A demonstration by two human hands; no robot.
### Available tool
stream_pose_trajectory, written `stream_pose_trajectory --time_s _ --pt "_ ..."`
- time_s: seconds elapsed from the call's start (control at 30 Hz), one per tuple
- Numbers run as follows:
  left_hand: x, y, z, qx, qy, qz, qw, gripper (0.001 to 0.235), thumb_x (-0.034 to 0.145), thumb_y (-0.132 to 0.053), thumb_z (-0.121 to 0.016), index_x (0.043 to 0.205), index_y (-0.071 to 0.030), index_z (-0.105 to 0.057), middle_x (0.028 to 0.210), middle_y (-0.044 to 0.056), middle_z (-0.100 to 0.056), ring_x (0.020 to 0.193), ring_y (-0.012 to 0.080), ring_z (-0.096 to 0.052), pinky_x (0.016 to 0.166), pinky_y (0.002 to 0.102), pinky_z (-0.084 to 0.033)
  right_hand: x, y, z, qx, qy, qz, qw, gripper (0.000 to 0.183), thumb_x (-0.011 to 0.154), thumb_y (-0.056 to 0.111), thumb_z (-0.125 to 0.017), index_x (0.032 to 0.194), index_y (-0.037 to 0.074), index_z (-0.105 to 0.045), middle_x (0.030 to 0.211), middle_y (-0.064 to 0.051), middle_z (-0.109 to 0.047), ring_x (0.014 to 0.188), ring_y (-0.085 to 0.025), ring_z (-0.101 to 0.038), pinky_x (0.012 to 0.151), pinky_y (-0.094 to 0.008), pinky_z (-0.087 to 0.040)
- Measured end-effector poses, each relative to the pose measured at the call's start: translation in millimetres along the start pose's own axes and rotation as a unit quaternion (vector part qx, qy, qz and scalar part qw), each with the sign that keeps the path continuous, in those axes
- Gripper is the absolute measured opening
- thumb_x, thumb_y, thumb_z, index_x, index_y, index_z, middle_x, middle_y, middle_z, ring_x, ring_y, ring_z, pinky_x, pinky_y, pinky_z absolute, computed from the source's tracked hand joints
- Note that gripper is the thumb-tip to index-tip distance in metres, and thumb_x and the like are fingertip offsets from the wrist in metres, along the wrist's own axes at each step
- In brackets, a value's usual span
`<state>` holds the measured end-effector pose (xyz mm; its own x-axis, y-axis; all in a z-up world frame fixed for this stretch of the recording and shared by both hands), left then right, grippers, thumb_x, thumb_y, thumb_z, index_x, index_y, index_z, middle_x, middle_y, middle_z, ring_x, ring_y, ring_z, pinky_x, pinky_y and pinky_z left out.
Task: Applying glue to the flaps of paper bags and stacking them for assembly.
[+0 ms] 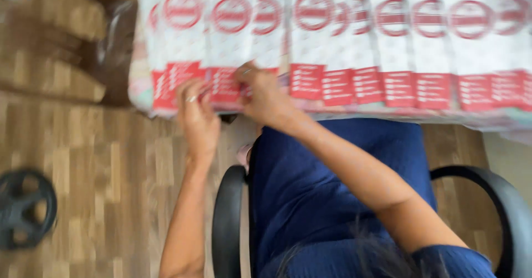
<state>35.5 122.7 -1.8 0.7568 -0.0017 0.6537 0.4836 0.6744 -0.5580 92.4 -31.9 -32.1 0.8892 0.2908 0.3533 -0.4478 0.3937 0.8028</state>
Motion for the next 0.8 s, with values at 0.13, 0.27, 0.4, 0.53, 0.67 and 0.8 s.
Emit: stream_pose_trajectory --time_s 0.13,0.27,0.4,0.53,0.67,0.8 --pt "15.1 -42.9 2.8 0.000 0.033 -0.082 0.996 0.017 0.100 0.008 -0.066 0.115 0.001 -0.067 0.115 0.018 -0.063 0.111 0.0430 -0.065 0.095 0.050 -0.052 -8.9 -22.1 7.9 -0.003 -0.044 0.016 0.999 0.029 0.061 -0.011 -0.070 0.087 0.002 -0.069 0.091 -0.016 -0.068 0.085 -0.043 -0.073 0.078 -0.045 -0.059" --pt "32.7 -59.6 -11.8 0.013 0.051 -0.123 0.991 0.017 0.102 -0.004 -0.076 0.115 0.003 -0.068 0.120 0.020 -0.064 0.113 0.0420 -0.064 0.100 0.050 -0.051 -35.9 11.3 70.5 0.073 -0.080 0.042 0.993 0.035 0.062 -0.011 -0.064 0.092 0.004 -0.072 0.094 -0.014 -0.069 0.088 -0.041 -0.073 0.080 -0.042 -0.059" --pt "59.4 -50.8 -50.1 0.008 0.097 -0.129 0.987 0.032 0.109 -0.024 -0.074 0.121 0.005 -0.065 0.124 0.021 -0.061 0.117 0.0436 -0.062 0.100 0.051 -0.049 -68.4 6.6 173.1 0.130 -0.148 0.059 0.979 0.034 0.072 -0.002 -0.074 0.104 0.010 -0.074 0.111 -0.013 -0.073 0.108 -0.038 -0.072 0.090 -0.045 -0.057" --pt "71.7 -41.9 -90.1 0.058 0.211 0.006 0.976 0.053 0.106 -0.015 -0.067 0.143 0.013 -0.042 0.143 0.035 -0.042 0.134 0.0529 -0.040 0.110 0.061 -0.031 -123.3 -75.3 309.3 -0.067 -0.255 -0.001 0.965 0.043 0.086 0.004 -0.086 0.123 0.007 -0.064 0.126 -0.017 -0.064 0.130 -0.040 -0.056 0.112 -0.050 -0.042" --pt "58.9 -25.3 -128.9 0.141 0.284 0.158 0.935 0.082 0.105 -0.045 -0.055 0.162 0.000 -0.018 0.165 0.037 -0.008 0.152 0.0510 0.001 0.122 0.061 0.003 -188.5 -151.1 424.8 -0.438 -0.267 -0.309 0.801 0.075 0.101 0.032 -0.091 0.151 0.000 -0.046 0.151 -0.040 -0.032 0.138 -0.058 -0.032 0.112 -0.063 -0.028" --pt "56.5 -52.1 -156.5 0.158 0.301 0.169 0.925 0.084 0.108 -0.051 -0.050 0.165 -0.007 -0.008 0.165 0.038 0.001 0.155 0.0485 0.005 0.124 0.059 0.002 -203.6 -167.8 439.6 -0.437 -0.235 -0.311 0.811 0.058 0.101 0.021 -0.076 0.145 -0.003 -0.049 0.131 -0.030 -0.054 0.118 -0.050 -0.043 0.099 -0.061 -0.032"
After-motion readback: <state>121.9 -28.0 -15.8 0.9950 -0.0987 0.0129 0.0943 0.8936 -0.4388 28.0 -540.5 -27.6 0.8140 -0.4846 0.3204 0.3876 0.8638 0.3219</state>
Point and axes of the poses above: each hand's wrist, its own x-axis towards the middle knuckle, its own z-axis out of the back of the hand, y = z × x, the point moved 7 cm from there along x, towards the middle knuckle
